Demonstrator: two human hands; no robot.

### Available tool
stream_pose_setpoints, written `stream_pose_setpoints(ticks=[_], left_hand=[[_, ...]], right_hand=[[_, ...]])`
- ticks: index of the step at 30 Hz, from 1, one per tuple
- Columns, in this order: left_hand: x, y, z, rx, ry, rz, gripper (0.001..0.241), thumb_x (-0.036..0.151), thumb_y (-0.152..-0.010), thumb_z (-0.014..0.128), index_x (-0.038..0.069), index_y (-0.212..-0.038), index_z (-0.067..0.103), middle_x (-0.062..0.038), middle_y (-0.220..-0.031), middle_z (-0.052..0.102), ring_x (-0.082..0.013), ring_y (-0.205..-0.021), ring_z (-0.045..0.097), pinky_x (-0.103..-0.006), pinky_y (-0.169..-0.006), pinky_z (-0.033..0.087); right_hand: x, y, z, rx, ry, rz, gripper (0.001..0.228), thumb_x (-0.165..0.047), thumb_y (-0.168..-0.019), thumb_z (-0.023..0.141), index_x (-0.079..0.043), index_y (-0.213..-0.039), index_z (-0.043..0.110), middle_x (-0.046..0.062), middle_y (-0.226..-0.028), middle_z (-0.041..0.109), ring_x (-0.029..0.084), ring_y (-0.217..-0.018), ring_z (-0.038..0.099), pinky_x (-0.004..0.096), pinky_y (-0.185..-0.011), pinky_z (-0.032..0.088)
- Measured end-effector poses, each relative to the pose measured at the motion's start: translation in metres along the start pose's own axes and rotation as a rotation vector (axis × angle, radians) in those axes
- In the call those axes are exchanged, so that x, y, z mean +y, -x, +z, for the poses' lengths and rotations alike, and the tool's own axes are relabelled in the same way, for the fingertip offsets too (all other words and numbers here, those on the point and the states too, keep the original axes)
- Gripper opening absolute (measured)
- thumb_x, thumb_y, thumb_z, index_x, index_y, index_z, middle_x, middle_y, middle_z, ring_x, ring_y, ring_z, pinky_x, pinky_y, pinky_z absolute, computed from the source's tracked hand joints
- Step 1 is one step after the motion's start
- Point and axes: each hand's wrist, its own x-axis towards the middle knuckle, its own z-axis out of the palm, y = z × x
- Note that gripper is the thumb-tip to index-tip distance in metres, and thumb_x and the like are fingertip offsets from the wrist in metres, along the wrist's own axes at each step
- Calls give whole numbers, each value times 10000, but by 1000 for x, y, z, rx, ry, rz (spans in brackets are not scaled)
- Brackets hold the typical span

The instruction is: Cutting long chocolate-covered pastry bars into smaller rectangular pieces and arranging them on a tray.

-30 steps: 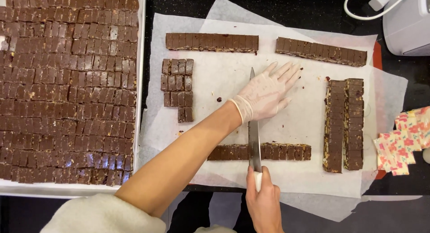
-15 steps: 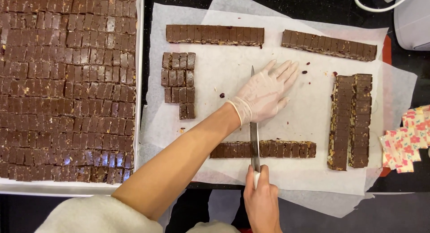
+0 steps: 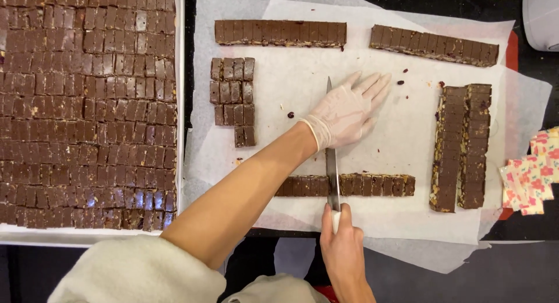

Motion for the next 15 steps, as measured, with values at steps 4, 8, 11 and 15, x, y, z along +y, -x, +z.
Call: stream_pose_setpoints(ticks=[4, 8, 11, 15], left_hand=[[2, -8, -18, 23, 28, 37, 746, 516, -1183, 399, 114, -1805, 312, -216, -1873, 235, -360, -1741, 282, -582, -1413, 225], [2, -5, -31, 100, 32, 32, 796, 532, -1177, 507, 53, -1783, 313, -189, -1864, 299, -327, -1731, 323, -552, -1412, 275], [-1, 4, -29, 74, 24, 14, 818, 558, -1204, 479, 49, -1805, 260, -197, -1884, 233, -341, -1751, 302, -547, -1422, 251], [-7, 11, -29, 60, 7, 28, 813, 556, -1185, 447, 37, -1792, 292, -213, -1871, 265, -344, -1739, 304, -556, -1411, 255]], right_hand=[[-7, 7, -13, 9, -31, 9, 351, -420, -1163, 574, -115, -1326, 629, 264, -664, 648, 526, -690, 602, 564, -687, 425], [2, 8, -3, 86, -98, -108, 266, -358, -1153, 619, -100, -1200, 664, 134, -591, 638, 440, -519, 504, 528, -664, 483], [-1, 12, 0, 72, -116, -100, 271, -349, -1141, 645, -86, -1191, 685, 104, -580, 600, 355, -488, 492, 514, -575, 418], [-3, 12, 6, 57, -130, -110, 290, -357, -1136, 645, -85, -1219, 700, 118, -617, 676, 329, -485, 571, 520, -550, 411]])
